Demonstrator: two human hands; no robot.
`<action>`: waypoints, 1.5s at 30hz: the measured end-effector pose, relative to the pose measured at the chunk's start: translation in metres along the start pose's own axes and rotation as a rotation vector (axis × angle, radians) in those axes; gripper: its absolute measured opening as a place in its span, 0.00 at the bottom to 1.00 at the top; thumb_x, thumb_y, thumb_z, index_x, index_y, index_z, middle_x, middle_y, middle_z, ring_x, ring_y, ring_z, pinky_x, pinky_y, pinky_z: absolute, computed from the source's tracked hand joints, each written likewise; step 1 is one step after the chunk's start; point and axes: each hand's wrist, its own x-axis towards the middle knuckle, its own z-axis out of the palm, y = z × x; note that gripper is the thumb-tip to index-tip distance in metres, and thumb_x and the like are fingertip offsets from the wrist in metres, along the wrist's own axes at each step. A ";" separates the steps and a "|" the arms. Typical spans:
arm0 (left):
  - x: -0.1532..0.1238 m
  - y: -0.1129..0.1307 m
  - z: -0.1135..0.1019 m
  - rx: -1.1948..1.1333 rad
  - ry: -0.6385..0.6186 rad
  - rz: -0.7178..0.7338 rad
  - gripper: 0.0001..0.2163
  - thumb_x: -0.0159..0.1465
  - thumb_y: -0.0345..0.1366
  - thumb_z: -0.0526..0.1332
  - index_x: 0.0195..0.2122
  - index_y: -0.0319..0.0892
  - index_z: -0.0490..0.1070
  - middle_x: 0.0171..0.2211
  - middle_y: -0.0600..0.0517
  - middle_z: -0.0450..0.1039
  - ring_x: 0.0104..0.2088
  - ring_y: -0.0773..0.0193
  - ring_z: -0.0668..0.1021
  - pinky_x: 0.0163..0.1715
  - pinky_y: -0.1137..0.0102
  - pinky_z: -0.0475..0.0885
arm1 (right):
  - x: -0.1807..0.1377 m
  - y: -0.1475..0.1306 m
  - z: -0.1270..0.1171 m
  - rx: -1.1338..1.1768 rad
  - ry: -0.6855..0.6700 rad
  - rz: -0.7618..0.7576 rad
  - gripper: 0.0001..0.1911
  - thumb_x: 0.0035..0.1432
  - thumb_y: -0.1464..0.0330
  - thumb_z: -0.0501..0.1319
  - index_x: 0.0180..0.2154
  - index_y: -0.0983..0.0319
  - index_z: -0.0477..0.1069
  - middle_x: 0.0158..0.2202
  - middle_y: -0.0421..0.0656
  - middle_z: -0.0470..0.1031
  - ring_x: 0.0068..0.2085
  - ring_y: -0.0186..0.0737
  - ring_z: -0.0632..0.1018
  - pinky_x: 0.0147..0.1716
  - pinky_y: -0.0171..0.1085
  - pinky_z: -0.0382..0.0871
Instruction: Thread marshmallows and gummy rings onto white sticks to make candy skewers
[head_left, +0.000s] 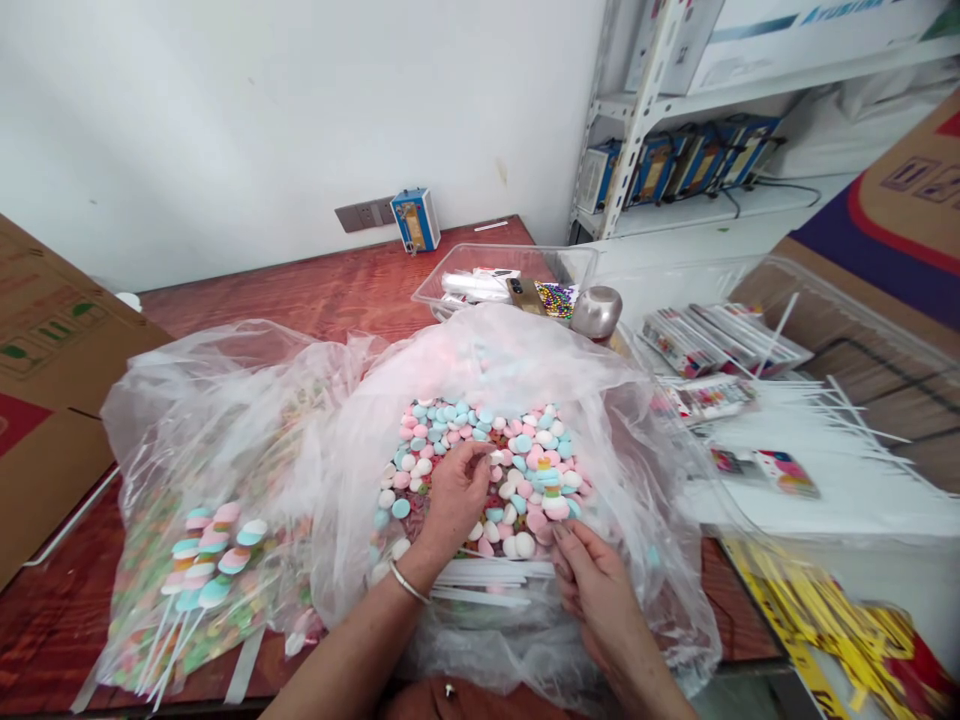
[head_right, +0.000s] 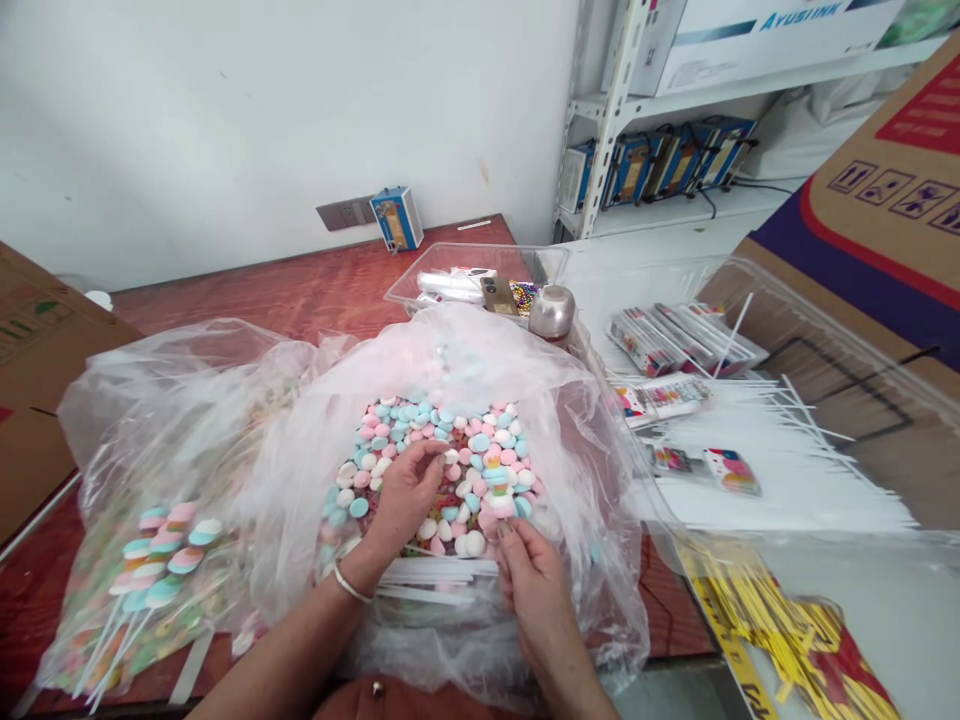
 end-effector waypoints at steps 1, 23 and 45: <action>0.000 -0.001 0.000 0.005 0.006 -0.005 0.08 0.65 0.31 0.56 0.42 0.42 0.73 0.36 0.51 0.76 0.35 0.64 0.77 0.37 0.70 0.71 | 0.000 0.000 0.000 0.003 -0.001 -0.001 0.22 0.46 0.49 0.68 0.28 0.59 0.67 0.17 0.28 0.50 0.17 0.24 0.46 0.15 0.30 0.35; 0.017 0.011 0.020 0.234 -0.188 0.032 0.04 0.57 0.33 0.65 0.32 0.42 0.72 0.30 0.55 0.72 0.32 0.64 0.74 0.33 0.70 0.65 | 0.001 0.004 -0.003 0.027 -0.007 -0.006 0.23 0.46 0.49 0.68 0.28 0.59 0.65 0.17 0.27 0.52 0.17 0.23 0.47 0.15 0.29 0.35; -0.010 0.033 0.006 -0.538 -0.515 -0.256 0.16 0.55 0.37 0.69 0.43 0.39 0.70 0.26 0.52 0.75 0.24 0.66 0.76 0.23 0.75 0.67 | 0.024 -0.023 0.004 -0.376 0.024 -0.492 0.17 0.57 0.56 0.62 0.43 0.61 0.74 0.39 0.45 0.80 0.37 0.43 0.78 0.36 0.37 0.72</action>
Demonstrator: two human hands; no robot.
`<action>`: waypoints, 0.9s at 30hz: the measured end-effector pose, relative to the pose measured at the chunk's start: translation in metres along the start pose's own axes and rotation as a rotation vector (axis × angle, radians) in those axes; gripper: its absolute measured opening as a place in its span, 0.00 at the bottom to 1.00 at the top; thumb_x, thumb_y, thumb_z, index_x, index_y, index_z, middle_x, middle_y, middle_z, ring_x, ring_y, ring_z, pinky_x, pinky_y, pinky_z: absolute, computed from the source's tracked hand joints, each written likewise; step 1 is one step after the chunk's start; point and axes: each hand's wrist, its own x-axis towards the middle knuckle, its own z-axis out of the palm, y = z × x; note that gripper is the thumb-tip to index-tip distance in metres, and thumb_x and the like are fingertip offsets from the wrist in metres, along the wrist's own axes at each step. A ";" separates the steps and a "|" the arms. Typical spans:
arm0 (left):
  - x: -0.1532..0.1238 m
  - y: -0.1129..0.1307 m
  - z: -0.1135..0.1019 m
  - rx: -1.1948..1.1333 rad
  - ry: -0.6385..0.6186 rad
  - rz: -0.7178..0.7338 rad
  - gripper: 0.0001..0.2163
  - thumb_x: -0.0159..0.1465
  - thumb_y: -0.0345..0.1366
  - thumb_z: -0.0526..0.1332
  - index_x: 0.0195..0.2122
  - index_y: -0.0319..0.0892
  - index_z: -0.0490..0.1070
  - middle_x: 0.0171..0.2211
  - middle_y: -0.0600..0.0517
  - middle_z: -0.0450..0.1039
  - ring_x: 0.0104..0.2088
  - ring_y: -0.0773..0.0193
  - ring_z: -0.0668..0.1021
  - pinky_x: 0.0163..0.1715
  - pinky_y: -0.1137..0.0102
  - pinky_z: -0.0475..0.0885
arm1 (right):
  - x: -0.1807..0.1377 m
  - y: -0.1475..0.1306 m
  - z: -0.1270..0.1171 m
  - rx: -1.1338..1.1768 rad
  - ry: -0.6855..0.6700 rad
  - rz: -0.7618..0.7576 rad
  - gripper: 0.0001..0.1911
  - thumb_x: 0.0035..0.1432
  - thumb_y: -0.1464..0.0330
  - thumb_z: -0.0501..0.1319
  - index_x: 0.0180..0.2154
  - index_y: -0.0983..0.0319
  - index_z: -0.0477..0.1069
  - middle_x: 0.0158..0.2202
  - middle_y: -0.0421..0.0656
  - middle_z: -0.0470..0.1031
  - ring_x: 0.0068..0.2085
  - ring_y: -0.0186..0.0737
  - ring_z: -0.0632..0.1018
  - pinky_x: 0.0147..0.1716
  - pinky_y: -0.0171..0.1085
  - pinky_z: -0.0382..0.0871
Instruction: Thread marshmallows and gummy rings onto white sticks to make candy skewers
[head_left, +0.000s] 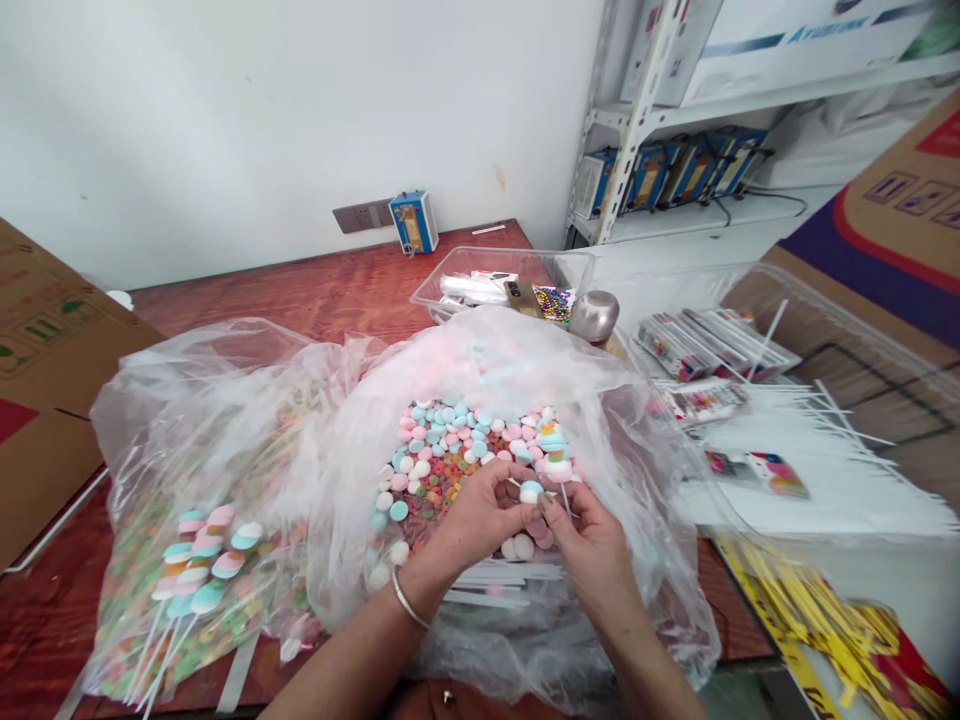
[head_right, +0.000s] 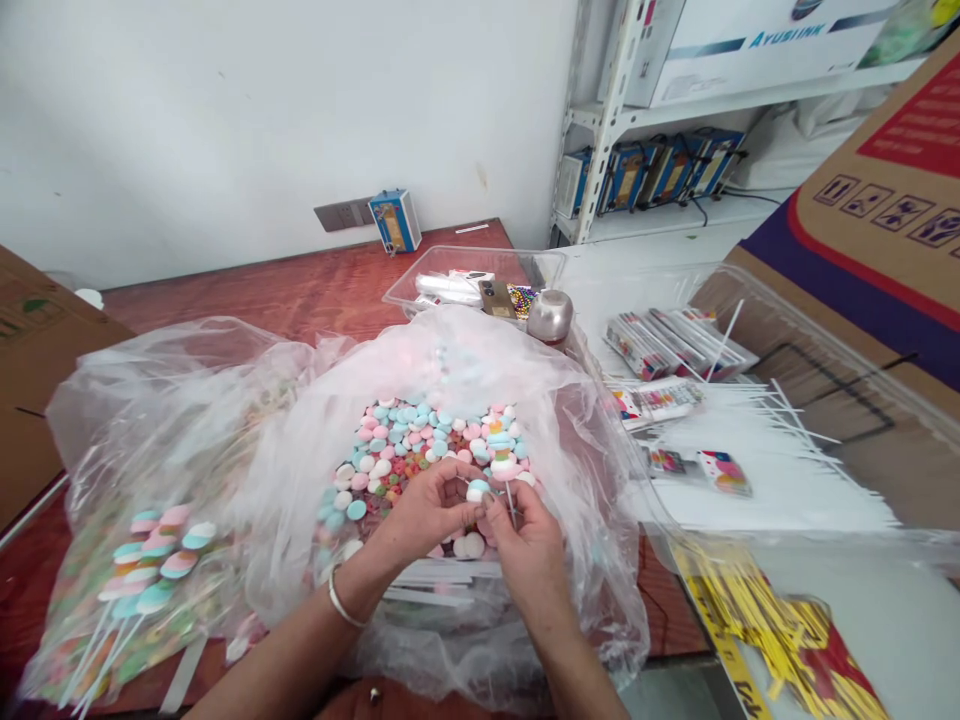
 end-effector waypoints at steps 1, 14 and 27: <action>-0.003 0.001 0.000 -0.065 -0.029 -0.039 0.19 0.54 0.38 0.70 0.44 0.39 0.70 0.26 0.52 0.76 0.23 0.66 0.77 0.22 0.75 0.67 | -0.001 -0.001 0.001 0.006 -0.010 0.009 0.17 0.58 0.56 0.61 0.42 0.61 0.74 0.39 0.45 0.80 0.37 0.43 0.78 0.36 0.37 0.72; -0.006 -0.002 -0.006 -0.226 0.319 -0.067 0.17 0.50 0.38 0.72 0.39 0.37 0.73 0.31 0.50 0.78 0.29 0.67 0.79 0.31 0.73 0.74 | -0.022 -0.017 -0.003 -0.228 -0.067 -0.017 0.17 0.63 0.56 0.54 0.33 0.61 0.72 0.27 0.40 0.74 0.31 0.39 0.74 0.30 0.32 0.67; -0.008 0.004 -0.019 -0.258 0.261 -0.018 0.21 0.51 0.37 0.71 0.46 0.37 0.73 0.27 0.52 0.77 0.28 0.67 0.78 0.31 0.73 0.73 | -0.050 -0.009 -0.013 -0.431 -0.230 -0.026 0.21 0.65 0.55 0.50 0.33 0.61 0.73 0.26 0.40 0.74 0.32 0.41 0.75 0.30 0.31 0.65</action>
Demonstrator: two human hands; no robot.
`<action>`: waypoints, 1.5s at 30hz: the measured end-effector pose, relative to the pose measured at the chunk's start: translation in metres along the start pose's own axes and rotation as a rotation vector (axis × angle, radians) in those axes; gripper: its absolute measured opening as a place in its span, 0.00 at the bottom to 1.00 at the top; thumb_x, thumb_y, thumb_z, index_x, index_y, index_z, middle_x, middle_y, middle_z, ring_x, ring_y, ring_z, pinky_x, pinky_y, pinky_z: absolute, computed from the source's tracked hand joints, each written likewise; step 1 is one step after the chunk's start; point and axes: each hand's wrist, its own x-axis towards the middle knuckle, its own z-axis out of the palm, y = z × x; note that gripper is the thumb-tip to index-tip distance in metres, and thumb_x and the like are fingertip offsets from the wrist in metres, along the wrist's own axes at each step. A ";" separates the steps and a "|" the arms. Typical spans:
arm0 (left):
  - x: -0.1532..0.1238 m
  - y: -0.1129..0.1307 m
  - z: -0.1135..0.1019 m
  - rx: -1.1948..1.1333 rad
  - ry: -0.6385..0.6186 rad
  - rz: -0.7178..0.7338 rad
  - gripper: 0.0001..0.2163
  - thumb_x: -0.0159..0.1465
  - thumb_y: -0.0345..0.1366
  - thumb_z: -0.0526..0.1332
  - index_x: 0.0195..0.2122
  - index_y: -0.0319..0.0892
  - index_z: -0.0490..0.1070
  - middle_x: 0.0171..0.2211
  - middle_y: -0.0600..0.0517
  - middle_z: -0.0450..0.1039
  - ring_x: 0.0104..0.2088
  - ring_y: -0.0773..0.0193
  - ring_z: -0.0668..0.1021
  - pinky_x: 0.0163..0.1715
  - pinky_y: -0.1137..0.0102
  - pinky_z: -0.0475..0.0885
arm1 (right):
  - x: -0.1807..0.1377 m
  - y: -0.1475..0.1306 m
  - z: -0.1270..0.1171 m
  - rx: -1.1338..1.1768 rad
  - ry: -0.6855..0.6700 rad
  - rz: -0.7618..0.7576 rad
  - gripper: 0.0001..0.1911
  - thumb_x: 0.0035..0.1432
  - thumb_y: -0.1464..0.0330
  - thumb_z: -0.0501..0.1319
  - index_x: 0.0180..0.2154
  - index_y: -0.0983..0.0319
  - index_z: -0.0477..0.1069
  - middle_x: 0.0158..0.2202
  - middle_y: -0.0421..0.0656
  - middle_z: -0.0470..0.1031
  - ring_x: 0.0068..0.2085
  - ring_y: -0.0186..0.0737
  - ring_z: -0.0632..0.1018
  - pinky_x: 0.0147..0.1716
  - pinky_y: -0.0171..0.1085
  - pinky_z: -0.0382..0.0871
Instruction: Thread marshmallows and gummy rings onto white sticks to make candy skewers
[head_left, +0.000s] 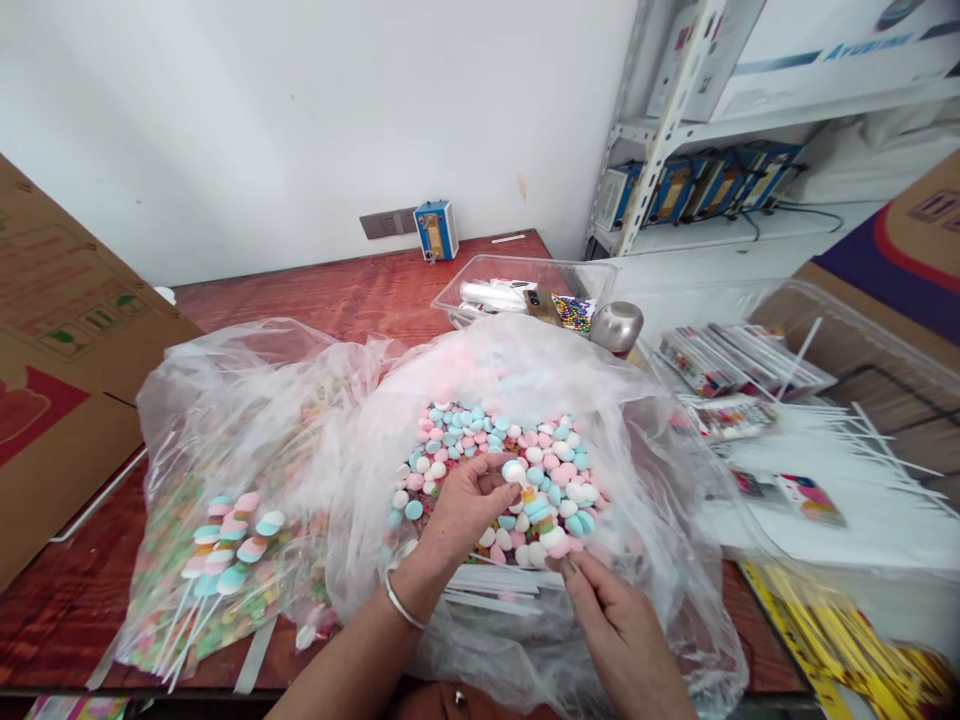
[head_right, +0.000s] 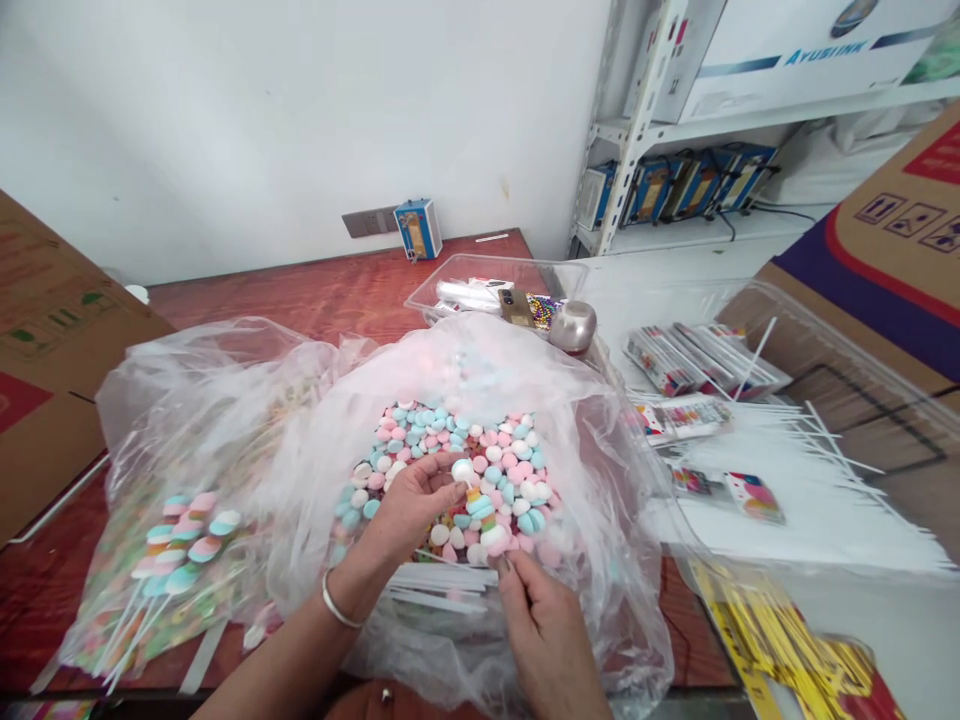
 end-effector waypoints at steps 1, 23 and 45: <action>0.000 0.000 0.000 0.007 0.002 0.000 0.21 0.51 0.37 0.71 0.45 0.37 0.73 0.26 0.53 0.76 0.28 0.67 0.77 0.31 0.73 0.72 | 0.000 0.000 -0.001 0.000 -0.008 -0.001 0.21 0.65 0.55 0.49 0.32 0.61 0.72 0.26 0.40 0.73 0.32 0.41 0.75 0.30 0.31 0.65; 0.003 -0.014 0.001 0.264 0.097 0.152 0.14 0.55 0.32 0.65 0.43 0.41 0.72 0.27 0.54 0.73 0.25 0.68 0.74 0.25 0.75 0.67 | -0.002 -0.001 0.007 0.433 -0.159 0.270 0.20 0.61 0.51 0.52 0.35 0.61 0.70 0.15 0.29 0.50 0.16 0.29 0.50 0.13 0.30 0.44; 0.002 -0.016 0.005 0.253 0.005 0.234 0.11 0.55 0.30 0.64 0.40 0.41 0.75 0.32 0.52 0.75 0.31 0.66 0.75 0.31 0.74 0.69 | 0.001 -0.011 0.018 0.600 -0.156 0.348 0.21 0.62 0.50 0.52 0.41 0.61 0.67 0.14 0.27 0.53 0.14 0.27 0.47 0.11 0.29 0.46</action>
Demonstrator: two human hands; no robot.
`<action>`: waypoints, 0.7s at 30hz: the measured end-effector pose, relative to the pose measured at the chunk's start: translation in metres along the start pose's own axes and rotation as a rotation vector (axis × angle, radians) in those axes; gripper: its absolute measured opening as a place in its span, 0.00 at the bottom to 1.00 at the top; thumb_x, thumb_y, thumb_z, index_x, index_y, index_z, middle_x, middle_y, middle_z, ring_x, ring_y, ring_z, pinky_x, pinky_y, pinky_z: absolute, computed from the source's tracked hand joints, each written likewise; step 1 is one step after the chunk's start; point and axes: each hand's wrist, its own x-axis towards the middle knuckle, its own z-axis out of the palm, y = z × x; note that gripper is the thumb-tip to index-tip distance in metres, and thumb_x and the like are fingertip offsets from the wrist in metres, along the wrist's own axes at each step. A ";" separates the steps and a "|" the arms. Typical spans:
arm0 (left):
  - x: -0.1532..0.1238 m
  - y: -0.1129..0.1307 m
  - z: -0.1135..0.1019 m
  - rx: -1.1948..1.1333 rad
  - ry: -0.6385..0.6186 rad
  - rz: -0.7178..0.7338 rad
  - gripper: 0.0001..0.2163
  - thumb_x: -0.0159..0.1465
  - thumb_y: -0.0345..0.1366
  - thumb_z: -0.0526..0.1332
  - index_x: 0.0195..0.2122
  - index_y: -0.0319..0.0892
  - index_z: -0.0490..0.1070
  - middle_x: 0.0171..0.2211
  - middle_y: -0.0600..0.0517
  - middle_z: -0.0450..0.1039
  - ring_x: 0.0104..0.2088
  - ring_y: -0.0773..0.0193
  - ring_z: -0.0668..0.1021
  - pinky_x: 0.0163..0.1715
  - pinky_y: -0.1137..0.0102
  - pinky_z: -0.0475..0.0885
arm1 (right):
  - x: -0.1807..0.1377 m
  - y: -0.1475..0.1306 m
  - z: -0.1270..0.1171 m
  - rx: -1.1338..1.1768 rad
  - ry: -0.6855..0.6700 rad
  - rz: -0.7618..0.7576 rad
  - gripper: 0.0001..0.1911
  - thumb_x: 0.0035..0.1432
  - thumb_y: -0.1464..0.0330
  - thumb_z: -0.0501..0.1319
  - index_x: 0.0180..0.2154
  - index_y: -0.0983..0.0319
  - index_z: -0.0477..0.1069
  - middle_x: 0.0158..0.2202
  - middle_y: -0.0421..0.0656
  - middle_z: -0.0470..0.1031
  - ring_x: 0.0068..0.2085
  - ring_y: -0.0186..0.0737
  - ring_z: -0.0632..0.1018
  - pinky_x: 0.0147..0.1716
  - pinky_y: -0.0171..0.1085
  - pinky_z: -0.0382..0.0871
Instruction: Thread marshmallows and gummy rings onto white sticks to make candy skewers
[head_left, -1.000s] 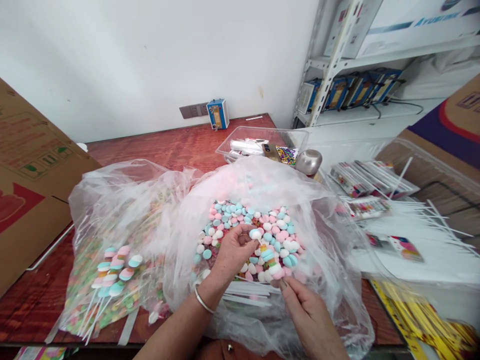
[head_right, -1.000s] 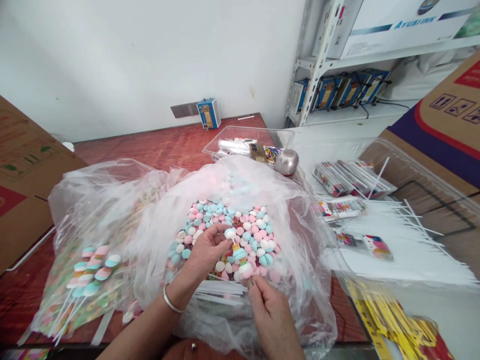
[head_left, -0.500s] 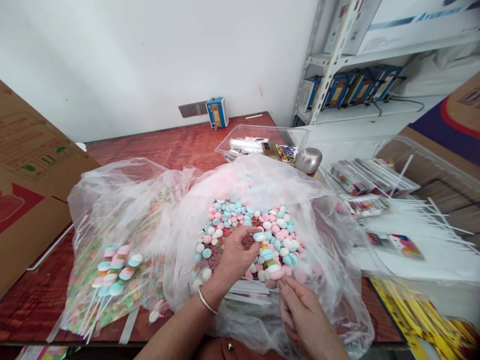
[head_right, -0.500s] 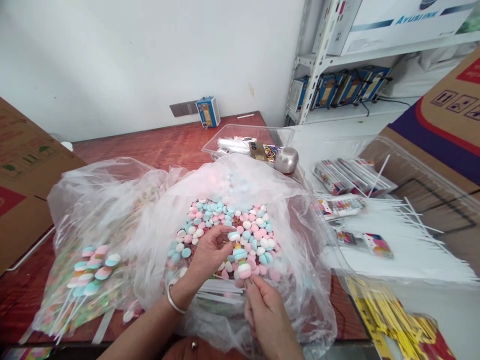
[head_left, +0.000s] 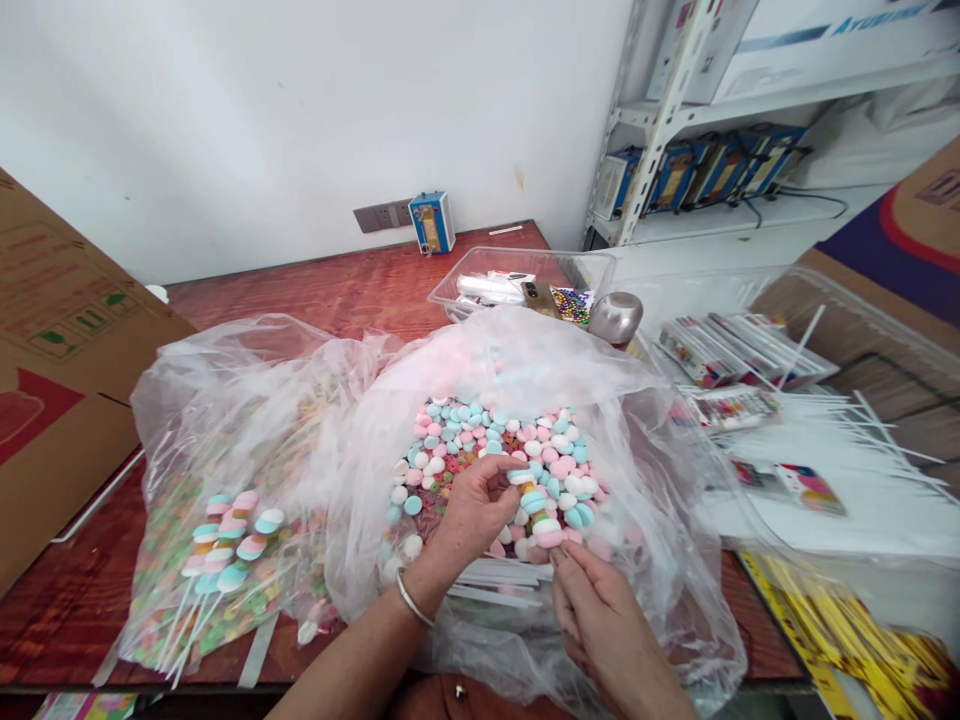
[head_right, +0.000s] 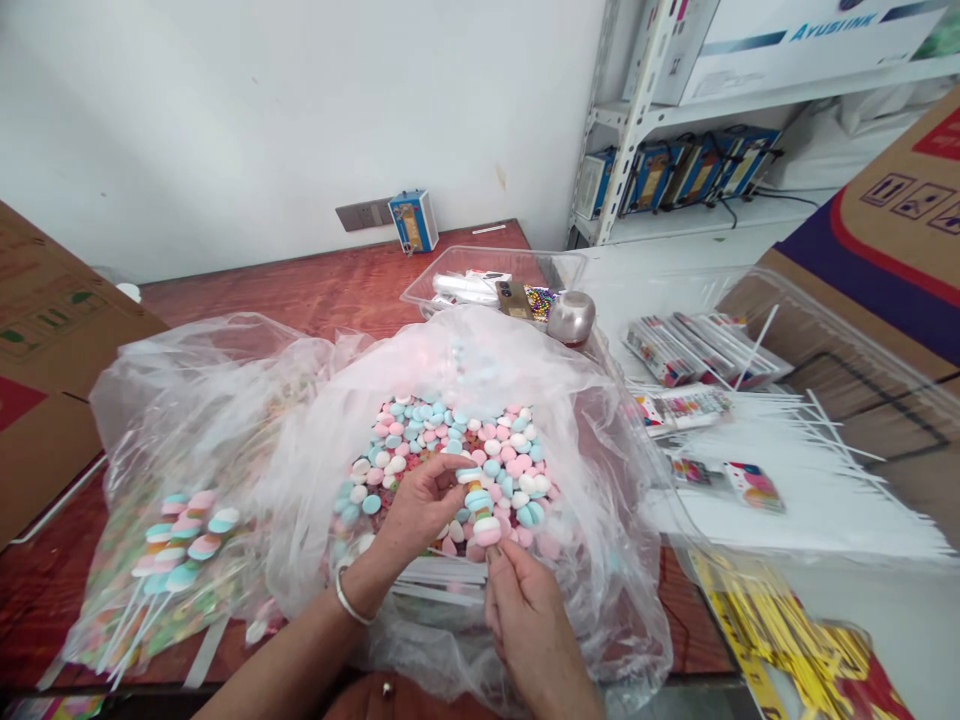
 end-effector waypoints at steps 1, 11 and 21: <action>-0.001 -0.002 0.000 0.007 0.001 0.009 0.11 0.55 0.30 0.64 0.40 0.41 0.75 0.33 0.52 0.75 0.32 0.66 0.75 0.32 0.74 0.69 | 0.001 -0.001 0.001 -0.016 0.004 -0.014 0.21 0.63 0.51 0.51 0.41 0.61 0.68 0.14 0.27 0.53 0.14 0.27 0.47 0.11 0.29 0.46; -0.004 0.025 0.012 -0.601 0.197 -0.139 0.13 0.60 0.46 0.64 0.37 0.43 0.67 0.30 0.54 0.72 0.28 0.67 0.76 0.31 0.72 0.72 | 0.014 0.002 0.005 -0.810 0.245 -0.517 0.19 0.67 0.61 0.47 0.31 0.60 0.70 0.23 0.41 0.74 0.25 0.38 0.75 0.26 0.32 0.63; -0.005 0.032 0.028 -0.835 0.323 -0.177 0.18 0.61 0.53 0.62 0.32 0.44 0.59 0.23 0.59 0.59 0.19 0.74 0.63 0.21 0.77 0.64 | 0.010 0.004 0.023 -1.241 0.420 -0.904 0.22 0.71 0.65 0.41 0.47 0.66 0.72 0.28 0.47 0.81 0.20 0.39 0.79 0.19 0.33 0.61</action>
